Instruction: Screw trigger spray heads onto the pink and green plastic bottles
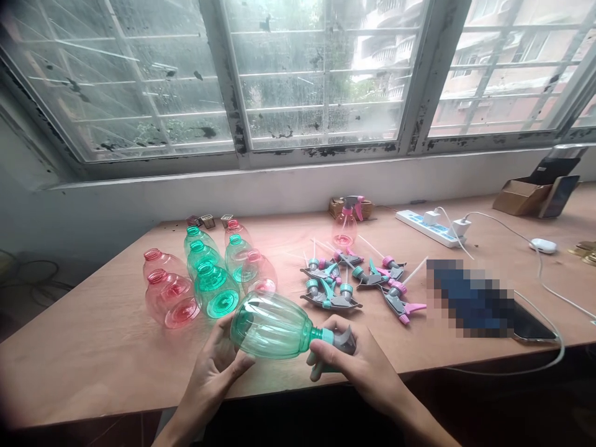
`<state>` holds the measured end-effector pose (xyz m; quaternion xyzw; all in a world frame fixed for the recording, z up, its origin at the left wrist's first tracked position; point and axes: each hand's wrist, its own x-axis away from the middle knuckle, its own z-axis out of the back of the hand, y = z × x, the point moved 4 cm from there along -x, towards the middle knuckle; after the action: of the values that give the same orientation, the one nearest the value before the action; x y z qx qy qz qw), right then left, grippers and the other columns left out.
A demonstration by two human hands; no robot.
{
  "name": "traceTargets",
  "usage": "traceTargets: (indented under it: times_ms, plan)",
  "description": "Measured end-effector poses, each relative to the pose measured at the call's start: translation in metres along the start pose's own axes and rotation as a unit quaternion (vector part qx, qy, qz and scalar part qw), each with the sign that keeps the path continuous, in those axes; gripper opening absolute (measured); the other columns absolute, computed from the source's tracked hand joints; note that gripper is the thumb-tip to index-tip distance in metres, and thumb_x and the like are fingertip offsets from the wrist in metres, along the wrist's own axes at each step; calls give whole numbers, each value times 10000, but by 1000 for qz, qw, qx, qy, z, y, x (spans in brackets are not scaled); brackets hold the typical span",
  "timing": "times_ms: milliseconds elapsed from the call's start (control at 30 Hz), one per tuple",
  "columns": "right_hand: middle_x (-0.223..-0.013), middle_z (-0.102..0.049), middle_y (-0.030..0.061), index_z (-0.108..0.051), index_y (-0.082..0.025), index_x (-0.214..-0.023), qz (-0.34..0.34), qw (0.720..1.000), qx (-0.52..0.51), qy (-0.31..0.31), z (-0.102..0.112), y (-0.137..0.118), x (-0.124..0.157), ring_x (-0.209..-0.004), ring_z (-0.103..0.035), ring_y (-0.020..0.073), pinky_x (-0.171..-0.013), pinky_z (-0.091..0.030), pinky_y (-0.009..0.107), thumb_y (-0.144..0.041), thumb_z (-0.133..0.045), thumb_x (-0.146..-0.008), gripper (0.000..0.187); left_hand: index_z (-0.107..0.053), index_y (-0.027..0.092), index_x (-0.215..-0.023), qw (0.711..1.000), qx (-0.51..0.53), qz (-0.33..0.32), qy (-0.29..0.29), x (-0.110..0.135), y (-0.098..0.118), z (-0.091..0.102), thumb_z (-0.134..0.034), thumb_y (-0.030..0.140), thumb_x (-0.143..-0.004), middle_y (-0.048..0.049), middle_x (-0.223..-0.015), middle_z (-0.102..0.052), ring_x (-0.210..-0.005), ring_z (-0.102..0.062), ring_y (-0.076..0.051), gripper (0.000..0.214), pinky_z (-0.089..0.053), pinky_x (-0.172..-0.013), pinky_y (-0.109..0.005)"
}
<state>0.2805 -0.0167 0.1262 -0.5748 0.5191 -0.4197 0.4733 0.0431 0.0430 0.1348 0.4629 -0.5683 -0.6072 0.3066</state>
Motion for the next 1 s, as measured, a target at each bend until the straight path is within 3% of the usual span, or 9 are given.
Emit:
traceTargets:
  times_ms: [200, 267, 400, 567, 700, 867, 1000]
  plan:
    - [-790, -757, 19, -620, -183, -996, 3, 999, 8, 41, 15, 11, -16, -609, -743, 197, -651, -594, 332, -455, -822, -848, 370, -574, 311, -1340, 1000, -25, 8, 9, -5, -1, -5, -745, 369, -916, -60, -1695, -352, -1580, -262, -337, 462, -302, -1274, -498]
    - [-757, -746, -5, -596, -195, -1037, 1, 999, 4, 44, 18, 14, -18, -589, -732, 190, -640, -587, 328, -456, -830, -839, 403, -516, 316, -1405, 999, -24, 32, -10, -7, -3, -7, -724, 398, -931, -77, -1673, -391, -1557, -324, -339, 525, -347, -1251, -499]
    - [-644, -736, -17, -548, -205, -1033, -4, 1000, 4, 19, 17, 17, -18, -624, -727, 204, -670, -573, 333, -450, -804, -869, 390, -433, 300, -1453, 997, -42, 56, -24, -8, -6, -7, -733, 399, -928, -108, -1587, -504, -1484, -454, -345, 612, -384, -1223, -496]
    - [-709, -758, -16, -513, -220, -1036, -15, 1000, -1, -22, 13, 15, -13, -693, -725, 193, -697, -559, 319, -408, -831, -850, 415, -434, 280, -1400, 998, -34, 58, -11, -7, -9, -5, -783, 399, -882, -118, -1564, -490, -1494, -418, -356, 636, -354, -1239, -509]
    - [-696, -748, -18, -523, -218, -1042, -12, 1000, 13, -8, 16, 15, -12, -701, -719, 200, -714, -561, 336, -430, -806, -869, 394, -420, 309, -1424, 998, -23, 61, -23, -5, -9, -5, -826, 351, -843, -105, -1584, -456, -1490, -422, -362, 710, -360, -1237, -520]
    - [-698, -758, 0, -537, -201, -1042, -6, 1000, 16, -5, 19, 20, -13, -702, -716, 199, -730, -558, 342, -412, -785, -899, 355, -417, 388, -1493, 998, -20, 24, -55, -4, -6, -7, -733, 298, -929, -38, -1685, -338, -1560, -311, -319, 653, -322, -1264, -481]
    - [-696, -757, -6, -533, -197, -1056, -1, 1000, -1, -6, 20, 22, -14, -691, -713, 181, -726, -566, 332, -395, -790, -902, 359, -436, 386, -1482, 998, -22, 35, -50, -4, -4, -7, -767, 307, -899, -39, -1667, -382, -1562, -310, -312, 676, -305, -1270, -464]
